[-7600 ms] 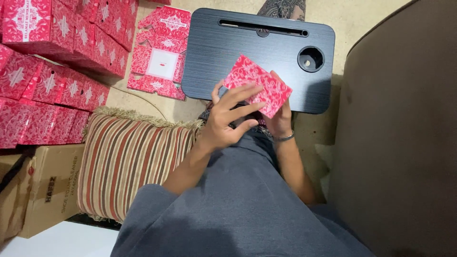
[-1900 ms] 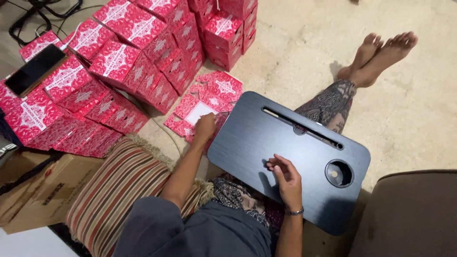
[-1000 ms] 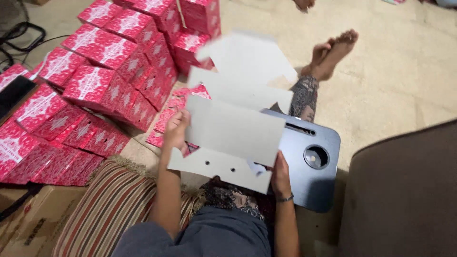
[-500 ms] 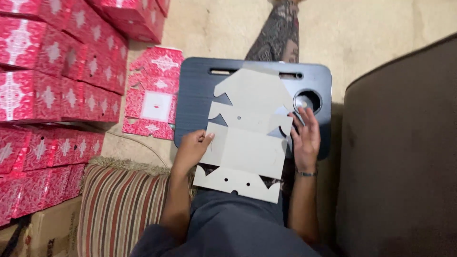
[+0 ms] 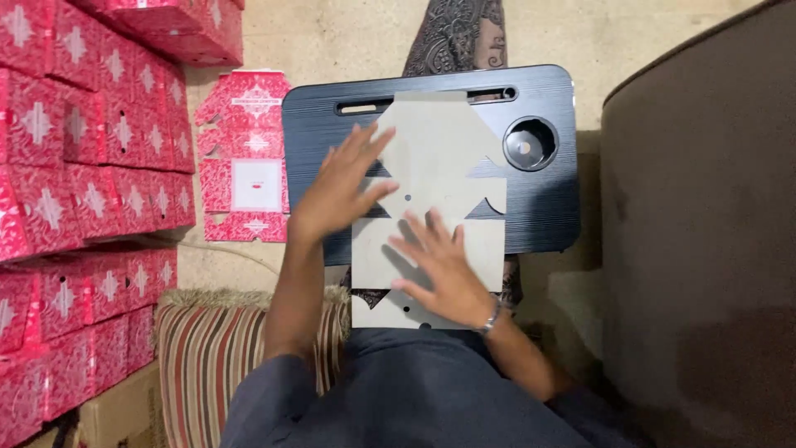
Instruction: Assembling cardboard boxes by folding templates and applying decorative paper stickers.
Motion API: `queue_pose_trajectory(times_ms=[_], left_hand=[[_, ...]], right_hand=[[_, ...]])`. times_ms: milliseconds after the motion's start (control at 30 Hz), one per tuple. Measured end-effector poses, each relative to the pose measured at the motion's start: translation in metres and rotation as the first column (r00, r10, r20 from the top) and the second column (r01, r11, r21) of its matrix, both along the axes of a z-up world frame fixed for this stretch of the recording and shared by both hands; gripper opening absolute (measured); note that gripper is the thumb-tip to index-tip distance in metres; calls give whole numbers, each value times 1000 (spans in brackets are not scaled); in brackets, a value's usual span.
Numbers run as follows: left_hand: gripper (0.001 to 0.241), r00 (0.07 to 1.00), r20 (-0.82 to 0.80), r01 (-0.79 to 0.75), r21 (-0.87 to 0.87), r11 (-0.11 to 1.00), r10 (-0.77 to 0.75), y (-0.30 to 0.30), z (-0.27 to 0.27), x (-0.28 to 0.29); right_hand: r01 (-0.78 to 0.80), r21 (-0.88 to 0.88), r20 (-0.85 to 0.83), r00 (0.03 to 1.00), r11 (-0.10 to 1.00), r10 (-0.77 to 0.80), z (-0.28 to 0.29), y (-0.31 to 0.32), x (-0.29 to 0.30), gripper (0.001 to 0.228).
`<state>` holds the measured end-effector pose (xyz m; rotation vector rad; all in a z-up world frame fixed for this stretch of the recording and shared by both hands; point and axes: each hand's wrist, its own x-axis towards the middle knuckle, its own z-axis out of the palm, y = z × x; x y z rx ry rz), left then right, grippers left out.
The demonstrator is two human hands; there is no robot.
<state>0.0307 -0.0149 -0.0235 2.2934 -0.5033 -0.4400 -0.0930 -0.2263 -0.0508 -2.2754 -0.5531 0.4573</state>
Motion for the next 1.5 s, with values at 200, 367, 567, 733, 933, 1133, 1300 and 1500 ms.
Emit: queue_pose_trajectory(times_ms=[200,367,567,733,933,1133,1300,1500], left_hand=[[71,994,53,-99,182,978,91,-23,-66,88],[36,937,309,-183,33,983,164,-35,-94,103],[9,803,530,-228,-151,962,274,-34,-86,97],[7,695,633,-157,-329,931,341,-34,-71,92],[10,745,661,123,-267,956,90,-34,-74,79],[17,823,567,261,-306,916,-45,-24,-52,50],[12,941,174,330,-277,902,-291,-16,-3,25],[37,989,23,149,-142,979,-148,-26,-40,12]], right_hand=[[-156,-166,156,971,974,182,-40,-2,-9,67],[-139,-188,187,967,972,174,-38,-5,6,60],[-97,-211,242,959,973,148,-42,-1,25,59],[-56,-242,306,943,969,131,-52,1,33,58],[11,-247,375,923,969,86,-55,7,39,59],[29,-279,238,970,960,40,-43,12,47,58],[4,-305,171,984,952,51,-65,8,58,54],[-2,-268,150,988,963,43,-70,6,63,54]])
